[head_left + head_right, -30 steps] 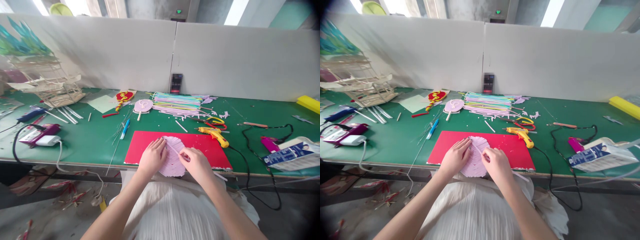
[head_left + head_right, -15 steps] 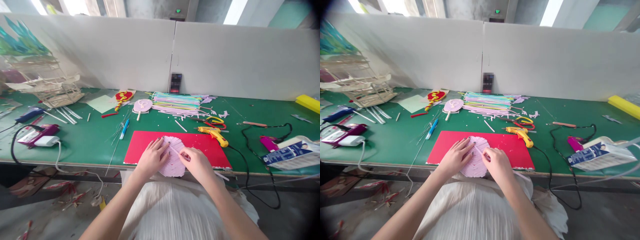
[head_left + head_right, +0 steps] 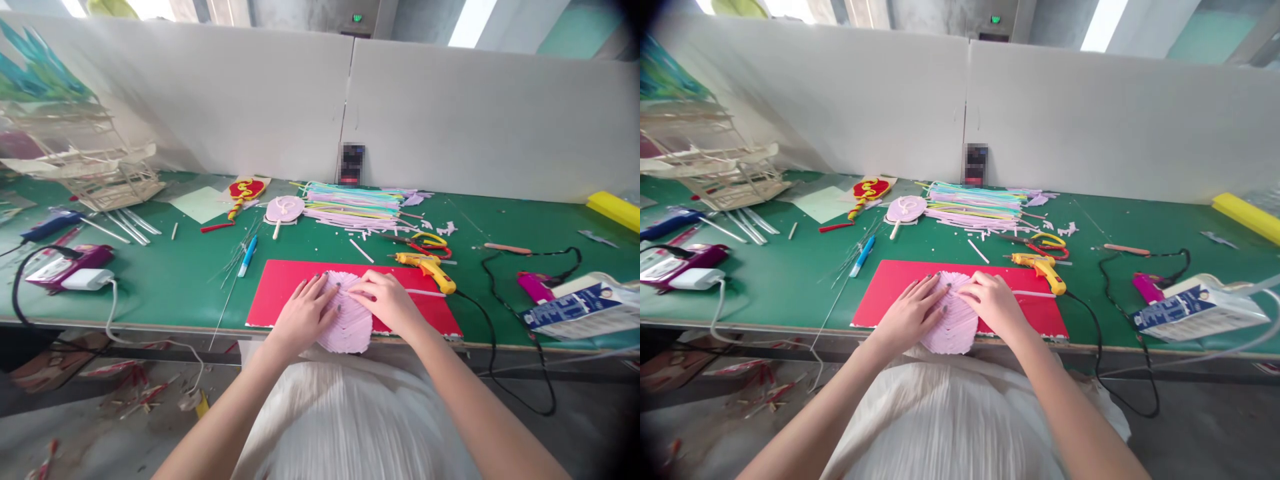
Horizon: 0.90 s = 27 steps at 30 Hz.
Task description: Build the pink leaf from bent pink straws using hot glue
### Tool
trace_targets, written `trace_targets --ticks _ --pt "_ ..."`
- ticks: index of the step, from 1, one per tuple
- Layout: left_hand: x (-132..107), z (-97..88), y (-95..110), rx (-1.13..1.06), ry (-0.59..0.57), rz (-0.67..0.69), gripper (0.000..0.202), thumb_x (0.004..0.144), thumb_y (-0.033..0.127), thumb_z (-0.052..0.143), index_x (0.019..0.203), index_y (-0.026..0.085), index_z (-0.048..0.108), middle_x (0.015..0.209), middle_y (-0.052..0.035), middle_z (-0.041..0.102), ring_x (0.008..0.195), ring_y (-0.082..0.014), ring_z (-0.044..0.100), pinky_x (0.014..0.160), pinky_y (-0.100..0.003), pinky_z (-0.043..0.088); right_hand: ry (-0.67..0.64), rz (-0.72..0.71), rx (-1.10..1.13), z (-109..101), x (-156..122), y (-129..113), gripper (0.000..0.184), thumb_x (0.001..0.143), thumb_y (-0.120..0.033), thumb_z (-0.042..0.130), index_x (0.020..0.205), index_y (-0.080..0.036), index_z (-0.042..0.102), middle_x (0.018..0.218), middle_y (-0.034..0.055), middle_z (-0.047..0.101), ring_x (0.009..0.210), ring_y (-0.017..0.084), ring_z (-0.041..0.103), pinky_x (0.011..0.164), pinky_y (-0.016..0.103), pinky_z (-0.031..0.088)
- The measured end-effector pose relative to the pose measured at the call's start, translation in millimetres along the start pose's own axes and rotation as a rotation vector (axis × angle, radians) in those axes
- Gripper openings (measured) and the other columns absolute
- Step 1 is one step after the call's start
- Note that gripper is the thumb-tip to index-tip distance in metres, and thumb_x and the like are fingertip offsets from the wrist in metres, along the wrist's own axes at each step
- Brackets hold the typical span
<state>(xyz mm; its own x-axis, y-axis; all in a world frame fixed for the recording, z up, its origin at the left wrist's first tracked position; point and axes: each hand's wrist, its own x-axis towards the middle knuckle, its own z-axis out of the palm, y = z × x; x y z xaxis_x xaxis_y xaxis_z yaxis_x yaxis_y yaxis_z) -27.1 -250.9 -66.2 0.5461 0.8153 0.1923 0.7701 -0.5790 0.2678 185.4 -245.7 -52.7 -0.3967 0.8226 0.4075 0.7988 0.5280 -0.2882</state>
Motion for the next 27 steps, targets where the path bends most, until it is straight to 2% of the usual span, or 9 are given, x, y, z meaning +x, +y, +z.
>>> trace_targets --ticks 11,14,19,27 --pt "-0.2 0.0 -1.2 -0.015 0.0 0.008 0.046 0.094 0.043 0.036 0.135 0.023 0.046 0.147 -0.0081 0.035 0.135 -0.0235 0.032 0.112 -0.044 0.025 0.059 -0.102 0.038 12.8 5.3 6.9 0.011 0.085 -0.025 0.06 0.088 -0.024 0.07 0.086 0.0011 0.068 0.083 0.016 0.06 0.087 0.036 0.039" --pt "-0.4 1.0 -1.7 -0.022 0.018 0.011 0.046 0.094 0.043 0.036 0.135 0.024 0.045 0.147 -0.0073 0.035 0.135 -0.0234 0.033 0.112 -0.044 0.026 0.065 -0.101 0.045 14.3 5.4 7.3 0.01 0.085 -0.024 0.061 0.086 -0.023 0.071 0.084 0.0005 0.069 0.08 0.016 0.059 0.088 0.037 0.039" --pt "-0.2 0.0 -0.8 -0.022 0.017 0.009 0.046 0.094 0.042 0.037 0.134 0.023 0.047 0.147 -0.0085 0.035 0.135 -0.0239 0.033 0.112 -0.044 0.027 0.093 -0.075 -0.006 17.2 4.6 4.3 0.012 0.086 -0.024 0.059 0.086 -0.025 0.071 0.082 0.0 0.069 0.077 0.016 0.059 0.098 0.043 0.033" --pt "-0.5 1.4 -1.8 -0.025 0.034 0.013 0.044 0.093 0.043 0.038 0.132 0.024 0.048 0.146 -0.0079 0.037 0.134 -0.0239 0.034 0.112 -0.044 0.027 0.019 -0.154 0.066 14.9 14.2 11.0 0.017 0.088 -0.023 0.054 0.084 -0.026 0.07 0.082 0.0005 0.068 0.084 0.017 0.058 0.099 0.044 0.031"
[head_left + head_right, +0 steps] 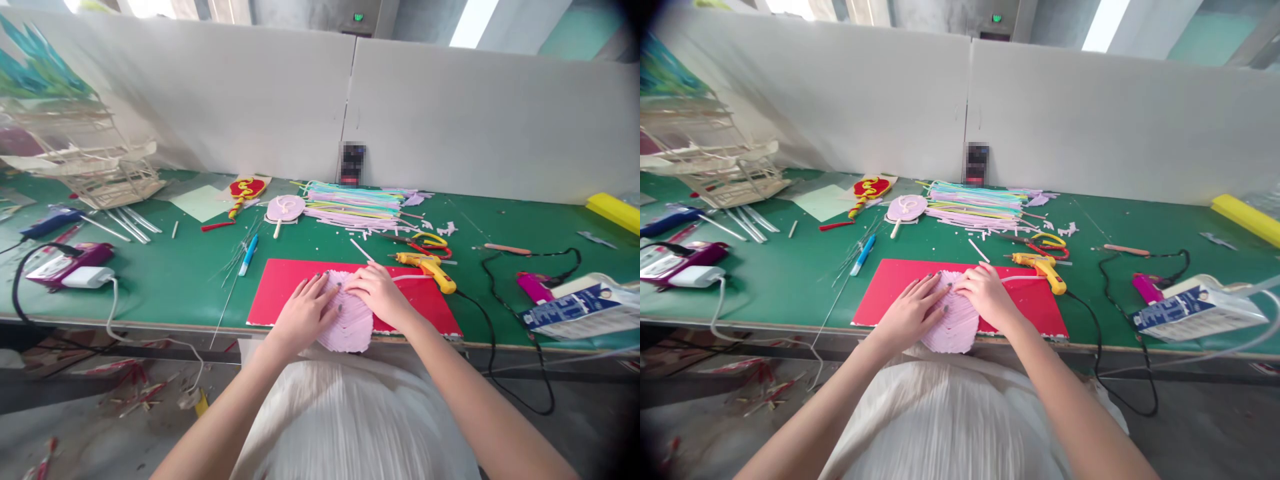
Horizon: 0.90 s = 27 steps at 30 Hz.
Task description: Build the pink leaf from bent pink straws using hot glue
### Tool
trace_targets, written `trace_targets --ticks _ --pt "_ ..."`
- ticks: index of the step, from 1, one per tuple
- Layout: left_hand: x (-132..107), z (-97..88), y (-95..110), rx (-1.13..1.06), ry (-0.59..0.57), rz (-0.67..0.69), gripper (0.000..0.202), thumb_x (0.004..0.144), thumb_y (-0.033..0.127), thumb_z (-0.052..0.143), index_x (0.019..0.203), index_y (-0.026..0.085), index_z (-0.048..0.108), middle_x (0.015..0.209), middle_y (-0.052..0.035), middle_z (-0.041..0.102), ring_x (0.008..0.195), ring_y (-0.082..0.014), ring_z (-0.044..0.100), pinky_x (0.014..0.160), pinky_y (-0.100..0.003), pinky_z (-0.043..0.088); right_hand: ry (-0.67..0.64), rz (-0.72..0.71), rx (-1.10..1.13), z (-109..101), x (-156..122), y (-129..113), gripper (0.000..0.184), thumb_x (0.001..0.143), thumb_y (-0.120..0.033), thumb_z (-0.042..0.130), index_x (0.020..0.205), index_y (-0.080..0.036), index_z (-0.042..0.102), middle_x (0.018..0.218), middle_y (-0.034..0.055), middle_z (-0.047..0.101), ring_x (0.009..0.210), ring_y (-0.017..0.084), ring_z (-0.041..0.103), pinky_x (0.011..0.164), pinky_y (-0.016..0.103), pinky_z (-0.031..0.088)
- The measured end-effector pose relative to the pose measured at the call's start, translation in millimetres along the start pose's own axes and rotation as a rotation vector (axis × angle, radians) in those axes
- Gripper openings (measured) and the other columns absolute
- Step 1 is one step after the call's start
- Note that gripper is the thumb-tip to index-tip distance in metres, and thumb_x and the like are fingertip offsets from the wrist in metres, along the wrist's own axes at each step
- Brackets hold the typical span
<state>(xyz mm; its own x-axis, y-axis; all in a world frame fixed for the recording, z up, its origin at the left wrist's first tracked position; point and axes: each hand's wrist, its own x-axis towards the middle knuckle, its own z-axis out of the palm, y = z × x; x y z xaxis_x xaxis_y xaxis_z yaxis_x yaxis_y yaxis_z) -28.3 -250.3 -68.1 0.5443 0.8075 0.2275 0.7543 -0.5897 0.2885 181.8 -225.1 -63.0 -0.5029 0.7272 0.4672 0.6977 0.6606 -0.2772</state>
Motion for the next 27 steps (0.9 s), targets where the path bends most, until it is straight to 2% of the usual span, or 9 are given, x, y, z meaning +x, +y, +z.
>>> trace_targets --ticks 3,6,11,15,19,24,27 --pt "0.2 -0.4 0.2 -0.002 -0.002 0.0 0.045 0.093 0.043 0.038 0.132 0.024 0.048 0.147 -0.0083 0.036 0.134 -0.0243 0.034 0.112 -0.044 0.027 -0.048 -0.074 0.048 -3.6 6.5 5.6 0.019 0.09 -0.022 0.051 0.083 -0.024 0.069 0.083 0.0003 0.068 0.083 0.015 0.058 0.099 0.042 0.031" --pt "0.1 -1.0 0.4 0.008 -0.008 0.005 0.045 0.093 0.043 0.037 0.133 0.024 0.048 0.147 -0.0085 0.036 0.135 -0.0244 0.033 0.111 -0.044 0.028 -0.096 -0.136 0.08 -6.2 13.5 10.2 0.018 0.089 -0.022 0.052 0.081 -0.021 0.068 0.083 0.0014 0.067 0.081 0.015 0.058 0.093 0.038 0.035" --pt "-0.3 -0.3 0.2 0.009 -0.015 0.005 0.045 0.094 0.043 0.036 0.133 0.025 0.047 0.147 -0.0082 0.036 0.135 -0.0244 0.033 0.111 -0.044 0.027 -0.146 -0.143 0.104 -7.4 16.9 14.7 0.016 0.089 -0.023 0.054 0.083 -0.022 0.069 0.083 0.002 0.067 0.083 0.015 0.058 0.091 0.037 0.037" --pt "-0.2 -0.3 0.9 0.008 -0.016 -0.007 0.045 0.093 0.043 0.037 0.133 0.025 0.048 0.147 -0.0081 0.036 0.135 -0.0249 0.032 0.111 -0.044 0.027 -0.118 -0.091 0.142 -13.6 9.1 21.5 0.013 0.087 -0.026 0.056 0.091 -0.024 0.068 0.088 0.0006 0.067 0.087 0.015 0.059 0.096 0.038 0.036" --pt "0.0 -2.2 1.9 0.009 -0.032 -0.016 0.045 0.094 0.043 0.036 0.132 0.024 0.049 0.148 -0.0079 0.035 0.135 -0.0248 0.033 0.112 -0.043 0.026 -0.046 -0.052 0.075 -24.6 0.1 30.4 0.017 0.089 -0.027 0.053 0.086 -0.026 0.07 0.088 0.0007 0.066 0.09 0.015 0.059 0.098 0.04 0.036" --pt "0.2 -3.3 1.3 0.0 -0.044 -0.004 0.045 0.094 0.042 0.036 0.134 0.023 0.047 0.148 -0.0063 0.034 0.136 -0.0235 0.031 0.113 -0.043 0.024 -0.009 -0.02 -0.012 -24.4 -7.2 35.9 0.019 0.089 -0.027 0.053 0.084 -0.027 0.072 0.087 0.0022 0.065 0.087 0.017 0.057 0.086 0.037 0.044" --pt "0.2 -2.8 0.7 0.001 -0.045 -0.004 0.045 0.094 0.041 0.036 0.133 0.023 0.047 0.148 -0.0068 0.034 0.136 -0.0236 0.031 0.113 -0.043 0.025 -0.004 -0.01 0.059 -16.3 -12.1 38.5 0.021 0.09 -0.024 0.05 0.088 -0.026 0.071 0.087 0.0025 0.065 0.083 0.016 0.059 0.08 0.034 0.047"
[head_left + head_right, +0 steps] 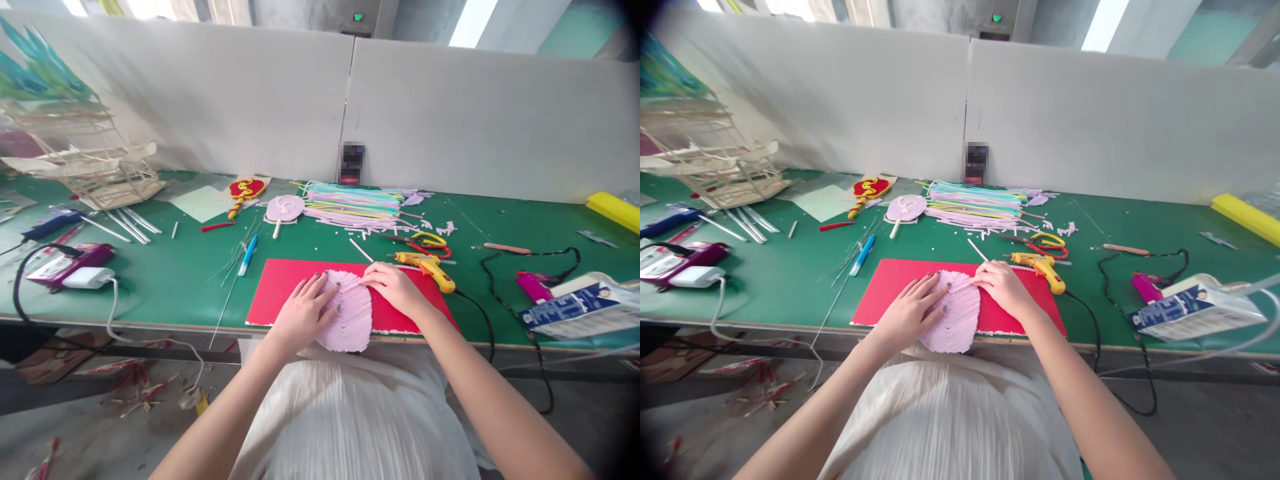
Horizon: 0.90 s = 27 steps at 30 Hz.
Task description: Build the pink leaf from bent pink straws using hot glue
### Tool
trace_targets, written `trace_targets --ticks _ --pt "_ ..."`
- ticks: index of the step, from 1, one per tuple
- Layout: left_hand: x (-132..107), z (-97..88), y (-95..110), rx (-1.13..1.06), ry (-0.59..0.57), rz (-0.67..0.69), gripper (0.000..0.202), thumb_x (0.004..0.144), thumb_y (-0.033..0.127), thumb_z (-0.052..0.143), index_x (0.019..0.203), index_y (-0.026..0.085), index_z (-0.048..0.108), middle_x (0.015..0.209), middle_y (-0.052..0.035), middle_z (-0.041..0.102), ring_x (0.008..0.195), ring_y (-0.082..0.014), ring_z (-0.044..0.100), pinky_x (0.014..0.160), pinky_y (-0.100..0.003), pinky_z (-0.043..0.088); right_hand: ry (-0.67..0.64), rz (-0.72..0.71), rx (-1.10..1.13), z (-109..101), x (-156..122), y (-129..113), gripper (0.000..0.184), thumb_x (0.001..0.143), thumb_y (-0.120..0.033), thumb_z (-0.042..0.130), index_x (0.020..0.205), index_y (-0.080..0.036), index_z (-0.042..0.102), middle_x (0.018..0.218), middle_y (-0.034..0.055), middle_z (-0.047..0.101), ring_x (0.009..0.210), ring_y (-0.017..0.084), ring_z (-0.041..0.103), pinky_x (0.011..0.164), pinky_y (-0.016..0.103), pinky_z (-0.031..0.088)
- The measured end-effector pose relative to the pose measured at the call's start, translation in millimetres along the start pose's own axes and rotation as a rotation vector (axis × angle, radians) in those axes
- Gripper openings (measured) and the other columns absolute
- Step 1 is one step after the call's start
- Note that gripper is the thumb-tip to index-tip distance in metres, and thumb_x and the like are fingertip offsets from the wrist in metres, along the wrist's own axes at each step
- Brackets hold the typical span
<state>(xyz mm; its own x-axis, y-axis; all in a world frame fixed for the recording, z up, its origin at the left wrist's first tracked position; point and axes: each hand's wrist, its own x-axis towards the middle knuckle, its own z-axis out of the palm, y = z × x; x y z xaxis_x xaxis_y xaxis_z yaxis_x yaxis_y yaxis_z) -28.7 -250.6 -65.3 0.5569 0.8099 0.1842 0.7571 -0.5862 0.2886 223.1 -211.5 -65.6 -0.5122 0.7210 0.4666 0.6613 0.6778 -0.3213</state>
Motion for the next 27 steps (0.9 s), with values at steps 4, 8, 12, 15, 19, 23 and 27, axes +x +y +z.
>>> trace_targets --ticks 4,8,12,15,19,23,27 --pt "0.0 0.7 -0.5 -0.008 0.006 0.013 0.045 0.094 0.042 0.035 0.134 0.025 0.046 0.149 -0.0051 0.033 0.136 -0.0238 0.03 0.113 -0.045 0.025 0.008 0.013 0.115 5.2 -7.9 -1.0 0.024 0.092 -0.021 0.046 0.098 -0.025 0.068 0.093 0.0038 0.065 0.088 0.015 0.062 0.08 0.031 0.052" --pt "-0.5 -0.2 0.6 0.004 0.002 0.024 0.046 0.094 0.041 0.035 0.138 0.027 0.04 0.149 -0.0051 0.032 0.137 -0.0237 0.029 0.113 -0.045 0.025 0.035 0.04 0.063 2.3 -18.4 -9.9 0.029 0.092 -0.018 0.043 0.109 -0.025 0.065 0.105 0.0047 0.065 0.099 0.017 0.062 0.09 0.034 0.051" --pt "-1.3 -1.0 1.7 0.01 0.025 0.053 0.044 0.094 0.041 0.035 0.137 0.031 0.042 0.15 -0.0035 0.03 0.136 -0.0243 0.03 0.112 -0.046 0.025 0.04 0.076 -0.008 1.1 -28.8 -18.2 0.035 0.091 -0.015 0.042 0.117 -0.027 0.062 0.115 0.0051 0.063 0.104 0.018 0.061 0.094 0.035 0.051" --pt "-1.4 -0.3 1.1 0.015 0.027 0.052 0.043 0.094 0.041 0.035 0.135 0.032 0.044 0.15 -0.0031 0.03 0.136 -0.0248 0.03 0.112 -0.047 0.026 0.011 0.098 -0.057 1.9 -32.5 -21.5 0.038 0.089 -0.012 0.043 0.12 -0.026 0.061 0.12 0.0063 0.061 0.108 0.019 0.06 0.095 0.036 0.05" --pt "-1.0 0.1 -0.7 0.04 0.004 0.072 0.044 0.095 0.043 0.033 0.137 0.033 0.04 0.151 -0.0043 0.029 0.137 -0.0247 0.028 0.112 -0.047 0.025 -0.016 0.104 -0.097 1.6 -33.8 -23.0 0.041 0.088 -0.01 0.043 0.123 -0.026 0.058 0.125 0.0069 0.059 0.113 0.019 0.057 0.097 0.037 0.049" --pt "-0.3 -2.0 -1.6 0.061 -0.021 0.107 0.046 0.095 0.045 0.032 0.138 0.033 0.039 0.151 -0.0063 0.027 0.137 -0.0259 0.027 0.111 -0.048 0.025 -0.014 0.109 -0.093 0.6 -35.8 -25.0 0.043 0.088 -0.011 0.042 0.126 -0.028 0.056 0.127 0.005 0.058 0.114 0.019 0.057 0.098 0.036 0.049" --pt "0.3 -3.2 -1.9 0.068 -0.012 0.122 0.046 0.094 0.046 0.034 0.137 0.033 0.04 0.151 -0.0058 0.028 0.136 -0.0266 0.03 0.111 -0.049 0.025 0.025 0.121 -0.072 -1.6 -37.1 -29.5 0.04 0.089 -0.014 0.042 0.123 -0.028 0.057 0.127 0.0041 0.058 0.113 0.019 0.058 0.098 0.036 0.048"
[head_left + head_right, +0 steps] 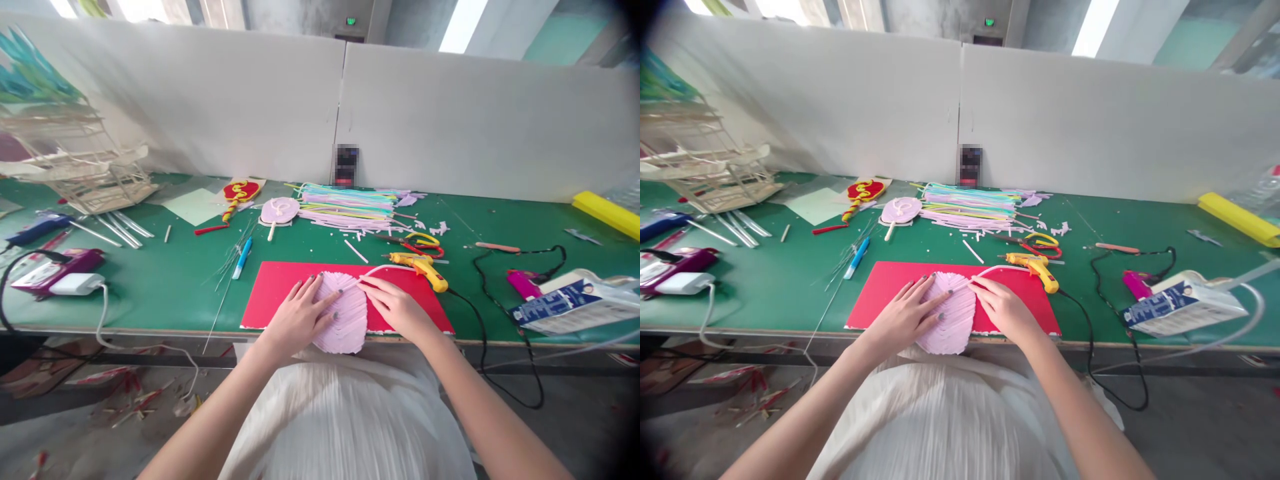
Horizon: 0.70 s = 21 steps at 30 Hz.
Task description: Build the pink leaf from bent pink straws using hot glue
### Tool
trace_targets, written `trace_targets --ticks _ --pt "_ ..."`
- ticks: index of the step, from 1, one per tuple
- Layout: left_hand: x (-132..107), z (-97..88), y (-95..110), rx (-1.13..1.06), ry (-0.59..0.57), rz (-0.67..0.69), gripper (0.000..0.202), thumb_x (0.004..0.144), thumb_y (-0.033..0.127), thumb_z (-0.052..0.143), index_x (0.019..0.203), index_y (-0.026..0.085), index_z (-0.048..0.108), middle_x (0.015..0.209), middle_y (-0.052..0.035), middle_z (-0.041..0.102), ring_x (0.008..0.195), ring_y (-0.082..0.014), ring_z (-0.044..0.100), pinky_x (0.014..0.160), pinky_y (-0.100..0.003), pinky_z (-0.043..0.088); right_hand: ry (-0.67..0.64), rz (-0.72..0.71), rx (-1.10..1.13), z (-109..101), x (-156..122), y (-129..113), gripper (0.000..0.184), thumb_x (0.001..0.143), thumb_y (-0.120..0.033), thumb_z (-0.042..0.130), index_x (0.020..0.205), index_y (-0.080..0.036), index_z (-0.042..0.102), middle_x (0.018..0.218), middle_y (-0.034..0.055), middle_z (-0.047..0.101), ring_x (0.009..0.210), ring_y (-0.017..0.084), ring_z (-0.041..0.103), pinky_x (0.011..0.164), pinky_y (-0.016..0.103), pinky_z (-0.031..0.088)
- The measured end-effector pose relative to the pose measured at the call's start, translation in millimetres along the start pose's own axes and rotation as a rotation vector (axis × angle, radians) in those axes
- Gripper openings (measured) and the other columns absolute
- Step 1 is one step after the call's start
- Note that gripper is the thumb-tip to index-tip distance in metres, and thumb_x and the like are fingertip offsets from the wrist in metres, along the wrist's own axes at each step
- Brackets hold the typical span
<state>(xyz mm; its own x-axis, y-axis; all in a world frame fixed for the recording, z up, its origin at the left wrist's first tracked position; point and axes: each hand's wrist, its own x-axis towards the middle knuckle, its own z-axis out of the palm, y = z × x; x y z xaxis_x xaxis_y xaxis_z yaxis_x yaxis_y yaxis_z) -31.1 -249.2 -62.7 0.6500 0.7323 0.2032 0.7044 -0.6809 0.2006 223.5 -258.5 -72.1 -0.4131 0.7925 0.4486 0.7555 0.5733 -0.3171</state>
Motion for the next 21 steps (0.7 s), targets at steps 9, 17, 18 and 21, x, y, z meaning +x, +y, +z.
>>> trace_targets --ticks 9,17,18,21 --pt "0.1 0.6 0.3 0.015 -0.002 -0.014 0.046 0.094 0.048 0.032 0.137 0.035 0.04 0.15 -0.0056 0.029 0.132 -0.0292 0.037 0.108 -0.049 0.029 0.522 0.41 -0.277 -38.8 -13.5 42.4 0.02 0.085 -0.024 0.049 0.092 -0.019 0.066 0.092 0.01 0.063 0.085 0.022 0.06 0.081 0.039 0.05" --pt "0.5 0.7 0.2 0.02 -0.03 -0.021 0.046 0.094 0.047 0.033 0.138 0.035 0.039 0.152 -0.006 0.026 0.132 -0.0295 0.036 0.108 -0.049 0.028 0.348 0.476 -0.169 -33.8 -14.4 55.3 0.021 0.08 -0.035 0.054 0.076 -0.019 0.068 0.071 0.0046 0.061 0.059 0.016 0.055 0.061 0.031 0.047" --pt "0.5 0.6 0.1 0.02 -0.029 -0.02 0.046 0.094 0.047 0.033 0.138 0.035 0.038 0.152 -0.0057 0.026 0.132 -0.0295 0.036 0.108 -0.049 0.028 0.282 0.458 -0.106 -28.3 -12.0 49.6 0.022 0.081 -0.035 0.053 0.083 -0.02 0.069 0.068 0.0032 0.061 0.057 0.016 0.054 0.06 0.03 0.047" --pt "0.5 0.3 0.3 0.03 -0.039 -0.021 0.046 0.094 0.047 0.033 0.138 0.035 0.038 0.152 -0.0067 0.026 0.132 -0.0299 0.036 0.108 -0.049 0.028 0.159 0.447 0.016 -14.9 -3.3 32.5 0.039 0.084 -0.031 0.05 0.12 -0.02 0.06 0.058 -0.0026 0.054 0.049 0.014 0.049 0.056 0.028 0.046"
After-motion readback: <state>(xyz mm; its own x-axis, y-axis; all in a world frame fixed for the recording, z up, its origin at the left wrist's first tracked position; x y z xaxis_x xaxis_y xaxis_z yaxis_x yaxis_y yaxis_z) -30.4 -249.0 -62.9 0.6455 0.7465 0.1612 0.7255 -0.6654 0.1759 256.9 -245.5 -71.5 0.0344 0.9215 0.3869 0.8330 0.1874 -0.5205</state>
